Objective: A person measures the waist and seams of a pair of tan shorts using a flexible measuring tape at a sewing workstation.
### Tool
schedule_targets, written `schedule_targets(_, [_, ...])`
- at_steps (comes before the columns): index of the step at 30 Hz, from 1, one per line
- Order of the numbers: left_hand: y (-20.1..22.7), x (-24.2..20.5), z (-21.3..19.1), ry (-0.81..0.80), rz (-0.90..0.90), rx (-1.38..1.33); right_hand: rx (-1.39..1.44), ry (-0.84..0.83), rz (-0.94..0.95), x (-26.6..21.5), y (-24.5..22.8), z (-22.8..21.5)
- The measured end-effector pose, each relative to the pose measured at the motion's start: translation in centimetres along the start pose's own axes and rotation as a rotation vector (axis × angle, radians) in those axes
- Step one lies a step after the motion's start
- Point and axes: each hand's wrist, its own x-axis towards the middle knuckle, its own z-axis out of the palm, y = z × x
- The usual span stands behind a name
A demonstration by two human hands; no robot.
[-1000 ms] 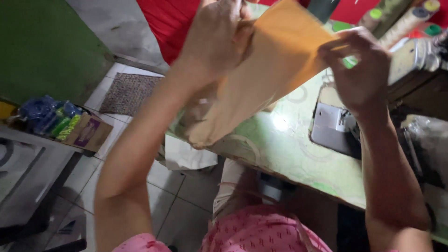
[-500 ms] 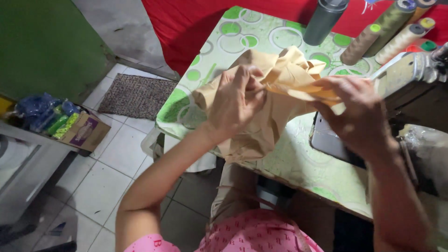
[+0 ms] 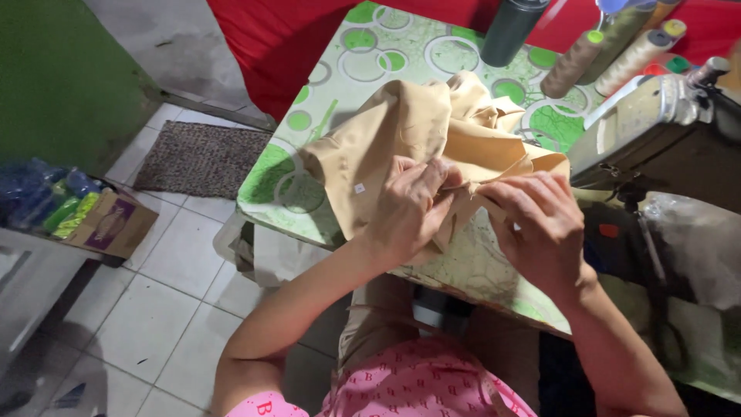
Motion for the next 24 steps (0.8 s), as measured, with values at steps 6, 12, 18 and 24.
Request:
schedule_targets(6, [1.0,-0.6,0.3,0.107,0.094,0.049,0.12,-0.057,0.145,-0.6,-2.5,-0.2])
schedule_targets(12, [0.8,-1.5,-1.6,0.119,0.155,0.083,0.242,-0.262,0.298,1.1,-1.2,-2.6])
schedule_targets(18, [0.3,-2.3,-1.8,0.088,0.154,0.107,0.107,-0.549,0.132,2.6,1.5,-1.5])
schedule_targets(24, [0.7,-2.2,-2.7,0.091,0.129,0.04,0.104,-0.458,0.091,3.5,0.2,-0.9])
